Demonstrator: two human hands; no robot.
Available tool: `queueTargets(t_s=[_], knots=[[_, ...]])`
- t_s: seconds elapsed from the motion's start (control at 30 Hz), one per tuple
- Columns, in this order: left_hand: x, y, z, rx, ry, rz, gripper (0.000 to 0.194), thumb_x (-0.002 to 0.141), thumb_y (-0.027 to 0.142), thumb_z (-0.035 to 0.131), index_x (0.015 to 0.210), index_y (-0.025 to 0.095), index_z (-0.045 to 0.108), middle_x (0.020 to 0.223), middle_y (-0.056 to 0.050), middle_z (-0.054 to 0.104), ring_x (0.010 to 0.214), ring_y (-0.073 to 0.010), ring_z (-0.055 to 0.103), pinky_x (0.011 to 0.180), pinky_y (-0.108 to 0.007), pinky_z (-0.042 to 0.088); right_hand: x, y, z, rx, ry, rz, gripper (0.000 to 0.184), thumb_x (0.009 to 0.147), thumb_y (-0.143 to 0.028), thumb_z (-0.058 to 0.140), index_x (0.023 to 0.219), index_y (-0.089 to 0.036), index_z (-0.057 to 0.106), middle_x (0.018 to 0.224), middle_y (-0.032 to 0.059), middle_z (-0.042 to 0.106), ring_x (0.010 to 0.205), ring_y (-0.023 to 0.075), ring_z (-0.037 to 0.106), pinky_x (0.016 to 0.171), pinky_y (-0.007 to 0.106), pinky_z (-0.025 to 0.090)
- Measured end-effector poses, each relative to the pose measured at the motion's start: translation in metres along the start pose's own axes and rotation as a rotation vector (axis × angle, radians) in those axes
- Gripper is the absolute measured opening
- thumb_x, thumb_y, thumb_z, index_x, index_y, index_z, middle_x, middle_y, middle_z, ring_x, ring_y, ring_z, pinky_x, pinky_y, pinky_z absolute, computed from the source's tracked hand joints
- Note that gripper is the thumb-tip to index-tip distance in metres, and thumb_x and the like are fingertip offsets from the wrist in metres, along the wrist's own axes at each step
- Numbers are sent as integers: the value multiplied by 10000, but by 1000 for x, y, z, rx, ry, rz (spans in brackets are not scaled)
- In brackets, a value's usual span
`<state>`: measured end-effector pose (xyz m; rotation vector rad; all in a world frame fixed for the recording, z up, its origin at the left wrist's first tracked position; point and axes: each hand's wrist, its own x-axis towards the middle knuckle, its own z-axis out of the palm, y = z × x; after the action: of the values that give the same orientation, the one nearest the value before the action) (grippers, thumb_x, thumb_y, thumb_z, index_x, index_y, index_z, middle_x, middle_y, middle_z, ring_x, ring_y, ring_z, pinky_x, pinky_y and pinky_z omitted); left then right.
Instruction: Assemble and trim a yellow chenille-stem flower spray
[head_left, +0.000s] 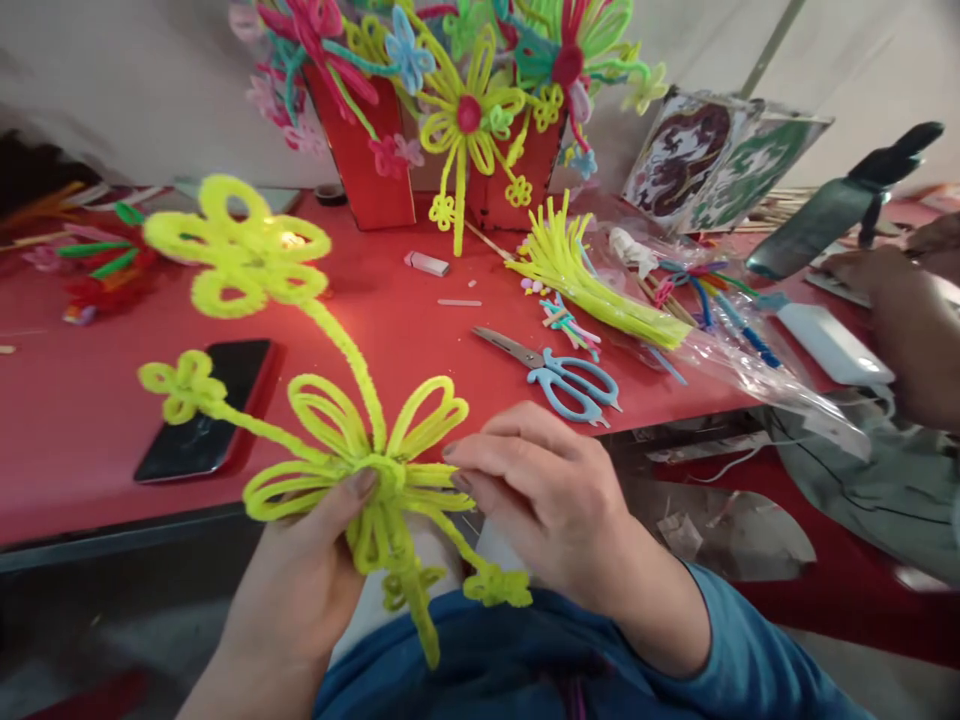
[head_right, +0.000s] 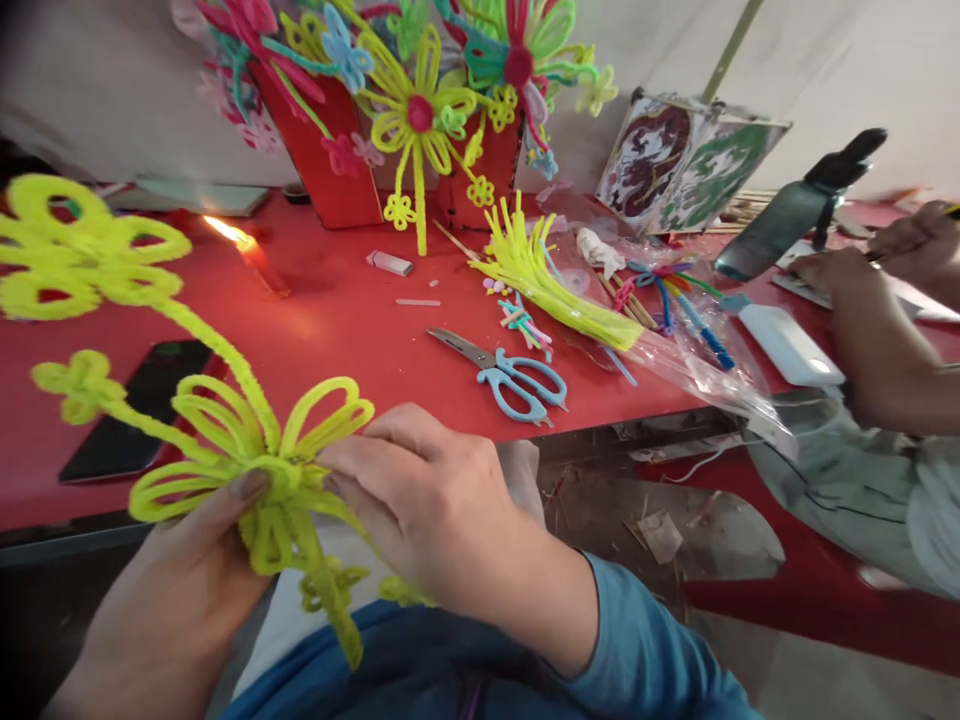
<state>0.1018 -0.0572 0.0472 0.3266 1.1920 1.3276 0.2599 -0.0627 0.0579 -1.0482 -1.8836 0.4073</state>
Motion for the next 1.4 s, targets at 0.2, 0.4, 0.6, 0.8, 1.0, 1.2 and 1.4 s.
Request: queueTargets(t_s=[0.2, 0.4, 0.6, 0.8, 1.0, 1.2, 1.4], knots=[[-4, -2, 7, -33, -13, -27, 440, 544, 39, 711, 922, 257, 654, 968, 39, 704, 1060, -227, 568, 722, -212, 552, 0, 8, 22, -161, -27, -26, 174, 859, -213, 472, 859, -183, 644, 792, 17, 623, 685, 101, 594, 608, 193, 480], [-6, -4, 8, -15, -22, -26, 436, 499, 42, 744, 874, 252, 666, 962, 8, 710, 1031, -248, 587, 695, -230, 559, 4, 11, 23, -241, -97, -77, 198, 858, -159, 448, 798, -164, 637, 747, 17, 613, 667, 93, 577, 588, 176, 443], [-1, -13, -3, 62, -133, 31, 407, 589, 88, 722, 961, 241, 657, 930, -10, 715, 964, -255, 620, 743, -305, 551, 6, 16, 18, -450, -256, -174, 212, 851, -142, 435, 710, -167, 591, 681, -2, 541, 565, 95, 489, 467, 217, 342], [2, -14, -4, 105, -180, 7, 397, 648, 155, 706, 1024, 261, 632, 987, -1, 697, 927, -225, 632, 707, -264, 549, 8, 21, 21, -511, -247, -255, 200, 804, -124, 444, 649, -167, 562, 633, -3, 493, 498, 105, 429, 405, 250, 270], [2, -16, 0, 186, -109, 44, 381, 663, 197, 686, 1032, 265, 622, 1022, 21, 680, 982, -219, 604, 785, -274, 516, 4, 25, 30, -377, -121, -145, 171, 765, -125, 445, 688, -165, 594, 626, -8, 531, 491, 97, 466, 407, 233, 293], [-1, -9, 11, 235, -70, 33, 132, 620, 175, 673, 744, 219, 680, 878, -1, 704, 1007, -246, 583, 768, -273, 523, 5, 24, 36, -222, -21, -55, 160, 720, -94, 455, 645, -156, 582, 575, -13, 555, 514, 89, 515, 446, 191, 347], [-3, -1, 20, 264, 26, 39, 149, 523, 80, 639, 479, 219, 610, 677, -7, 694, 991, -248, 586, 718, -218, 524, 5, 23, 39, -134, 26, 28, 142, 706, -91, 454, 674, -160, 574, 591, -15, 545, 507, 76, 502, 463, 172, 370]])
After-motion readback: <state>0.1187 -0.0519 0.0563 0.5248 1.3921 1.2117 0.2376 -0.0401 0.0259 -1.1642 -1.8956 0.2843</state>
